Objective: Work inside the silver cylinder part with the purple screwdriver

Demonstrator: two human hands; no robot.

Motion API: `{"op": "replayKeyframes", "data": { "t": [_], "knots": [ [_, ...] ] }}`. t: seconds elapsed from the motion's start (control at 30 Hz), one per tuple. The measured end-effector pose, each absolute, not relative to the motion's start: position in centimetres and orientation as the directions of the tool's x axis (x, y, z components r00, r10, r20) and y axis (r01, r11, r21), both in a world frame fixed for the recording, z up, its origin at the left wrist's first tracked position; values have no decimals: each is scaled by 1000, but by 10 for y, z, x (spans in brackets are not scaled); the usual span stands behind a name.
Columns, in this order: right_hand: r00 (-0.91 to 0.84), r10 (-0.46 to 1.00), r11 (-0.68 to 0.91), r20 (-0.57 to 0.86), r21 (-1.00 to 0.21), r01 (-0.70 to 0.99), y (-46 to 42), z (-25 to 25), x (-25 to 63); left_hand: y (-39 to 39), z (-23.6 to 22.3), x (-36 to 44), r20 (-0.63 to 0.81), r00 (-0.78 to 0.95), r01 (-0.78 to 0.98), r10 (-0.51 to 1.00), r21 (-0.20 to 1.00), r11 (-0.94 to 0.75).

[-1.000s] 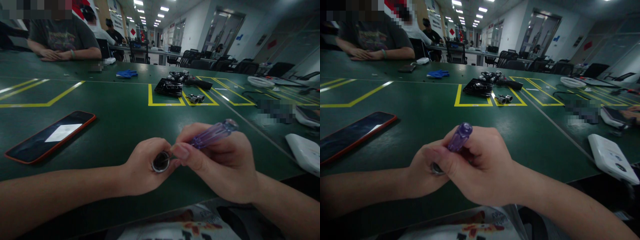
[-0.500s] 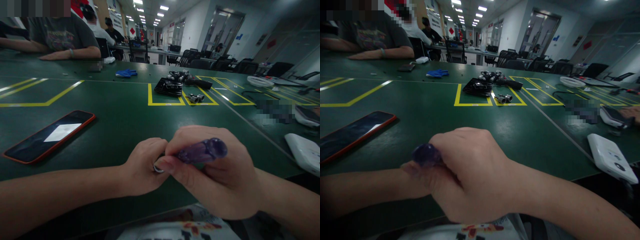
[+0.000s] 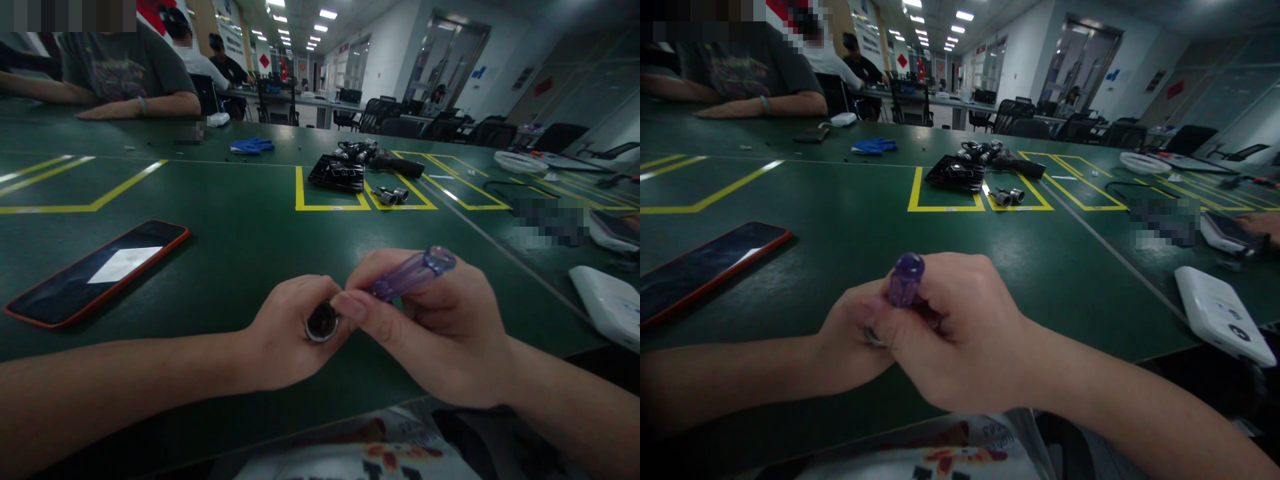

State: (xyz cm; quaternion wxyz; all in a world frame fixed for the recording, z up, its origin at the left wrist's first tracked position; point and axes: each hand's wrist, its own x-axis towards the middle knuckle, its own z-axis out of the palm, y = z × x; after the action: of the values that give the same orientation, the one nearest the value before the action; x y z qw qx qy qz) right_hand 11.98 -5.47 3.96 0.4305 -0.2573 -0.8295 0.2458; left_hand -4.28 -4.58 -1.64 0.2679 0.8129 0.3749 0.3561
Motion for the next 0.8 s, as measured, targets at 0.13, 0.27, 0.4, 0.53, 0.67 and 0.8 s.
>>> {"op": "replayKeyframes", "data": {
  "t": [0.13,0.27,0.4,0.53,0.67,0.8],
  "knots": [
    [-405,674,718,618,-678,159,-57,35,123,-45,-16,-43,372,477,468,796,660,-588],
    [-365,697,699,618,-697,156,-57,33,124,-44,-16,-43,420,480,485,770,605,-632],
    [-351,704,695,617,-701,159,-55,32,123,-44,-19,-43,484,476,476,734,560,-678],
    [-323,722,678,613,-719,151,-56,31,123,-44,-20,-44,505,473,459,722,558,-691],
    [-319,722,672,614,-733,110,-58,29,121,-44,-18,-43,477,475,451,739,590,-670],
    [-347,707,679,616,-728,94,-59,29,119,-44,-17,-43,424,496,460,758,611,-644]
  ]
}}
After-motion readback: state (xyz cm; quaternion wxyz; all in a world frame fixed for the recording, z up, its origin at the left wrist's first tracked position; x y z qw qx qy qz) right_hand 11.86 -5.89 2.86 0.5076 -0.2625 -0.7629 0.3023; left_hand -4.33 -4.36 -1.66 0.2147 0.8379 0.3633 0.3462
